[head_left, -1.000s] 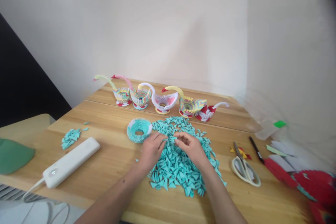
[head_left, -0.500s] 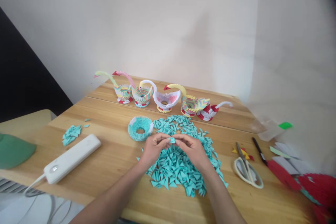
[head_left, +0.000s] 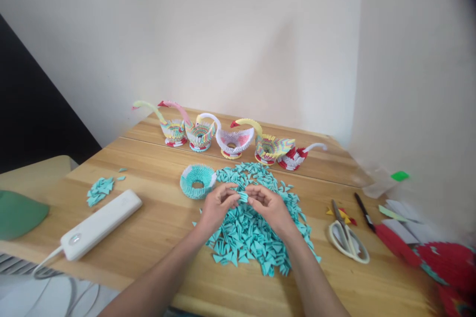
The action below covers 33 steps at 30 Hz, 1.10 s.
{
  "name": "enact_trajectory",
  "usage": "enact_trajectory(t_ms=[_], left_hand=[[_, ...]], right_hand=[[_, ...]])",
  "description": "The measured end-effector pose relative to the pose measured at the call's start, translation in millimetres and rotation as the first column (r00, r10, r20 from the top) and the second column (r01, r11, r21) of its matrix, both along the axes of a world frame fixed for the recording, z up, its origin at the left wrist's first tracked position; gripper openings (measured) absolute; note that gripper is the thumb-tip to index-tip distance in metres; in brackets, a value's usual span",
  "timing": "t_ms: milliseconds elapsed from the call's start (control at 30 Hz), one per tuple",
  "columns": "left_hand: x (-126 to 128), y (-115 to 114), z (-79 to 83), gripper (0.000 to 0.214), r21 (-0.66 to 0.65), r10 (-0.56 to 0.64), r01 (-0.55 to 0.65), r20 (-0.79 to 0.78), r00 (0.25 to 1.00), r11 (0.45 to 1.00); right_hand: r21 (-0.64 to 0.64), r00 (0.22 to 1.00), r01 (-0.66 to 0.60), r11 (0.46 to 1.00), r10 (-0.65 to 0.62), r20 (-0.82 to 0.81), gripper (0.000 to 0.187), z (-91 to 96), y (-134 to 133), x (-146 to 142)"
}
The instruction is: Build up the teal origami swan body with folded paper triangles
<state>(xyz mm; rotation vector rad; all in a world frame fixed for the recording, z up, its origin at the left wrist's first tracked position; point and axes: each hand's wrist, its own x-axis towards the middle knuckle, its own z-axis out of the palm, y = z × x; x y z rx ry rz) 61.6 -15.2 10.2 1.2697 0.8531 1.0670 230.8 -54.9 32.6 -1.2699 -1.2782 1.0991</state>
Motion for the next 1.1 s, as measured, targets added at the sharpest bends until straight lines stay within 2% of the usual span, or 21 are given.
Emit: enact_trajectory(t_ms=[133,300,500,600,667,733,800,900,1000,1100], left_hand=[[0,-1,2.1,0.017,0.009,-0.027,0.027,-0.059,0.998,1.0],[-4,-1,7.0,0.017,0.1,-0.007,0.019,-0.118,0.993,0.995],[-7,2,2.7,0.017,0.167,0.06,-0.029,-0.186,0.981,0.986],[-7,3,-1.7,0.015,0.272,0.119,-0.037,-0.29,0.95,0.961],[-6,2,-3.9,0.013,0.317,0.136,-0.04,-0.286,0.948,0.947],[-4,1,-5.0,0.016,0.247,0.074,-0.018,-0.22,0.973,0.969],[-1,0,-4.7,0.018,0.098,-0.043,0.054,-0.112,0.993,0.994],[0,0,-1.5,0.022,-0.056,-0.142,0.144,0.036,0.989,0.988],[-2,2,1.5,0.022,-0.071,-0.112,0.117,0.068,0.991,0.991],[-4,4,0.9,0.019,-0.031,-0.068,0.068,0.015,0.998,0.997]], right_hand=[[-0.004,1.0,-0.021,1.0,0.021,-0.005,0.028,0.7,-1,-5],[-0.021,1.0,-0.01,1.0,0.01,-0.008,0.028,2.1,-1,-2],[-0.003,0.998,0.055,0.998,-0.055,-0.028,0.032,2.0,2,13],[-0.001,0.997,0.07,0.998,-0.07,-0.039,0.031,-0.3,3,17],[-0.009,0.998,0.046,0.999,-0.047,-0.038,0.031,-2.0,2,15],[-0.013,0.999,0.019,1.0,-0.02,-0.034,0.031,-2.4,2,10],[-0.015,1.0,-0.003,1.0,0.003,-0.028,0.03,-1.0,0,4],[-0.017,0.999,-0.035,0.999,0.035,-0.009,0.028,3.1,-1,-1],[-0.02,1.0,-0.02,1.0,0.021,0.021,0.028,5.4,-1,4],[-0.007,0.999,0.051,0.999,-0.051,0.005,0.031,5.1,0,13]])
